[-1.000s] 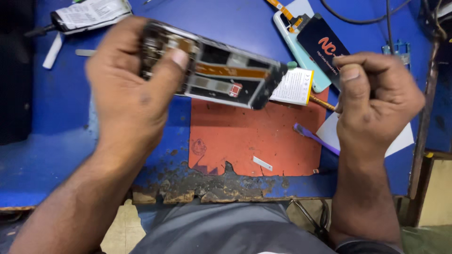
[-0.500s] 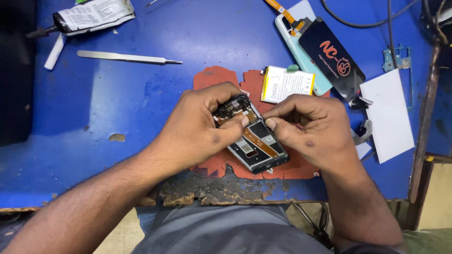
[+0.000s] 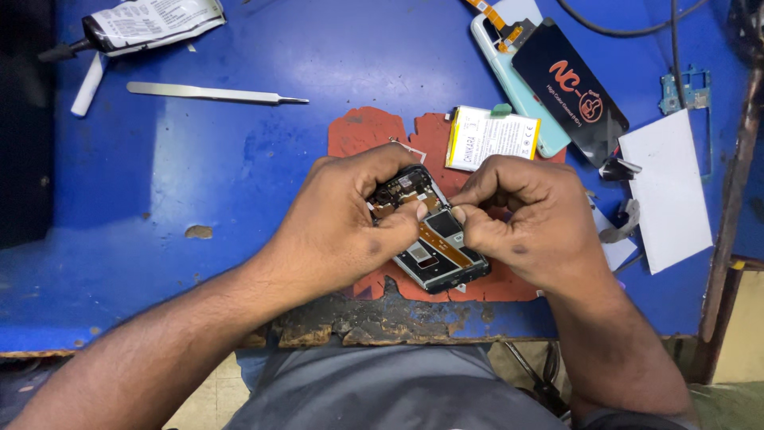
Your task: The person cleans adhesive residue from the inside of a disassembled phone housing, scrubbing it with a toothbrush and peeling off leftover material by hand. They then align the internal components and flex cables into the housing and press them into place to reassemble the phone.
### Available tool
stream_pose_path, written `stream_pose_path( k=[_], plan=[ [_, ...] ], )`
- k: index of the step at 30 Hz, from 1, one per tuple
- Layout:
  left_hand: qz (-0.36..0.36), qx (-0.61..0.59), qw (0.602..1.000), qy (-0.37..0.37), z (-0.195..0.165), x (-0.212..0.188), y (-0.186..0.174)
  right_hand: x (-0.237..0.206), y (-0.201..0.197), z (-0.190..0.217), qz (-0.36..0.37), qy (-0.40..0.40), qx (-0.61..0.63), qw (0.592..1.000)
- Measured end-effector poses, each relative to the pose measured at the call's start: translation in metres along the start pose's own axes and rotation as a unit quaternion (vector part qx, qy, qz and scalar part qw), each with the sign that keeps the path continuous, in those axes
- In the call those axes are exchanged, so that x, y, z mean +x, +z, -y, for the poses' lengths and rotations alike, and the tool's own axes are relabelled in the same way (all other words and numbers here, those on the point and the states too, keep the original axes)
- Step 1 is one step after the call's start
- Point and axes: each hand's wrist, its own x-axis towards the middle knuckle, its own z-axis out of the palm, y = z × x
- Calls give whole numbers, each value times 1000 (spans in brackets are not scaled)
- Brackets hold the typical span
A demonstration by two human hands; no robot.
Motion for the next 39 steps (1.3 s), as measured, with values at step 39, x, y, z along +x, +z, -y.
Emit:
stream_pose_path(
  k=[39],
  plan=[
    [-35, 10, 999, 0, -9, -11, 1, -1, 28, 32, -118, -153, -256, 947]
  ],
)
